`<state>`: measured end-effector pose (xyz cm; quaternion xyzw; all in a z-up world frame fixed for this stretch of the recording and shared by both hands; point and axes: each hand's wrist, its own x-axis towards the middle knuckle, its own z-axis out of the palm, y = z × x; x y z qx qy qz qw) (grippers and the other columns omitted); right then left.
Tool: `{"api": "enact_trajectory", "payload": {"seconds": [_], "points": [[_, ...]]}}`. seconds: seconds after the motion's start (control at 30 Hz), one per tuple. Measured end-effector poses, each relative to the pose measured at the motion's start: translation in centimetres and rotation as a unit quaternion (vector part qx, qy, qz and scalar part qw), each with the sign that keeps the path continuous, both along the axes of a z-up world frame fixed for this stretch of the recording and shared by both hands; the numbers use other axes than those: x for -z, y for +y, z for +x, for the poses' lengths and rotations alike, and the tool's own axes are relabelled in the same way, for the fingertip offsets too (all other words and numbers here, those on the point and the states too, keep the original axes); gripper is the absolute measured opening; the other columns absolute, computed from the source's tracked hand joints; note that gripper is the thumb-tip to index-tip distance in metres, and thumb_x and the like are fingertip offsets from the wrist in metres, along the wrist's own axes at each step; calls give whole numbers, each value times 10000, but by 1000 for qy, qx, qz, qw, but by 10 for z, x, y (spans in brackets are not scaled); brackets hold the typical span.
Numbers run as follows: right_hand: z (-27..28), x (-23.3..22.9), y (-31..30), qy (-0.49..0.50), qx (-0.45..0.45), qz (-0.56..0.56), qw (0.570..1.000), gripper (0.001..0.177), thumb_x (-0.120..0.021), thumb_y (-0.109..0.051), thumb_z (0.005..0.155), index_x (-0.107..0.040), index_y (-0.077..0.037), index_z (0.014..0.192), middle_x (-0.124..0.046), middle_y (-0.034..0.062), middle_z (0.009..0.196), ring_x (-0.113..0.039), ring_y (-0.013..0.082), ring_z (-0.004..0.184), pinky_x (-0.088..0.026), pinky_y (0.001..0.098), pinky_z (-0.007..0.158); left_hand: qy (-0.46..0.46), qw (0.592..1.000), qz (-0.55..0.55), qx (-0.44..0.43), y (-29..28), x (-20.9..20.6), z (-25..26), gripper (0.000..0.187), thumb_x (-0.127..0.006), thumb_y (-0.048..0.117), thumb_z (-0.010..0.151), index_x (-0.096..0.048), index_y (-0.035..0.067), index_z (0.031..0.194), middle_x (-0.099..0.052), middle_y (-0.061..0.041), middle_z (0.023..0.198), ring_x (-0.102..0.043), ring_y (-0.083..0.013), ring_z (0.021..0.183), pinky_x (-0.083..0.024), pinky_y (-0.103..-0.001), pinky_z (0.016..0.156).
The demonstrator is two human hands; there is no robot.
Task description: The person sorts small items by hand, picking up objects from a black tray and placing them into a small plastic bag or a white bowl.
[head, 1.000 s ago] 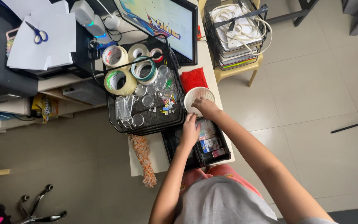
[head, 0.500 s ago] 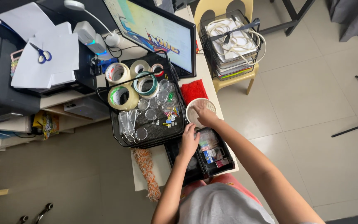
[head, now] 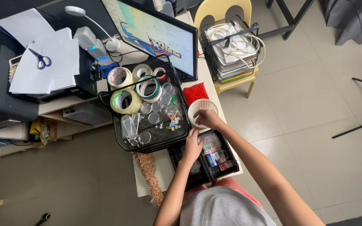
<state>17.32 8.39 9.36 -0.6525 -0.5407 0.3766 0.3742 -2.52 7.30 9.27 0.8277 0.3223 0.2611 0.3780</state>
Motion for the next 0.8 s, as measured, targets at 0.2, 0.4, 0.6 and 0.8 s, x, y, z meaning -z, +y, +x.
{"api": "enact_trajectory", "payload": {"seconds": [0.2,0.4,0.6,0.8], "points": [[-1,-79,-48,411,81,20,908,172,-692,-51,957,-653,-2,1117,-739,84,1022,-717,154,932,-573,290,851,-90,970,-227,-10,0,-12,-6,407,-618,160,1037,-502,-10,1388,-716,-166,1231,-738,-232,1097,-594,-353,944],[-17,-117,-79,462,134,60,875,138,-666,-9,951,-613,-12,1078,-703,74,1051,-703,154,958,-584,309,894,-299,853,-427,17,-2,-57,-27,222,-609,103,1091,-599,-93,1195,-750,-129,1093,-727,-176,977,-592,-322,906],[-58,-133,-80,248,219,146,932,249,-711,-4,906,-597,-22,1127,-690,56,1066,-680,140,1010,-566,294,887,-292,852,-423,-99,8,-101,-53,219,-684,76,957,-728,-36,1140,-766,-60,1061,-705,-105,893,-561,-251,834],[-125,-182,-78,-10,140,193,971,197,-773,-20,866,-671,-16,1035,-712,51,918,-684,146,845,-557,292,778,-308,866,-352,-176,9,-90,-90,157,-772,12,934,-757,-66,1069,-733,-50,921,-641,-79,813,-514,-229,759]]}}
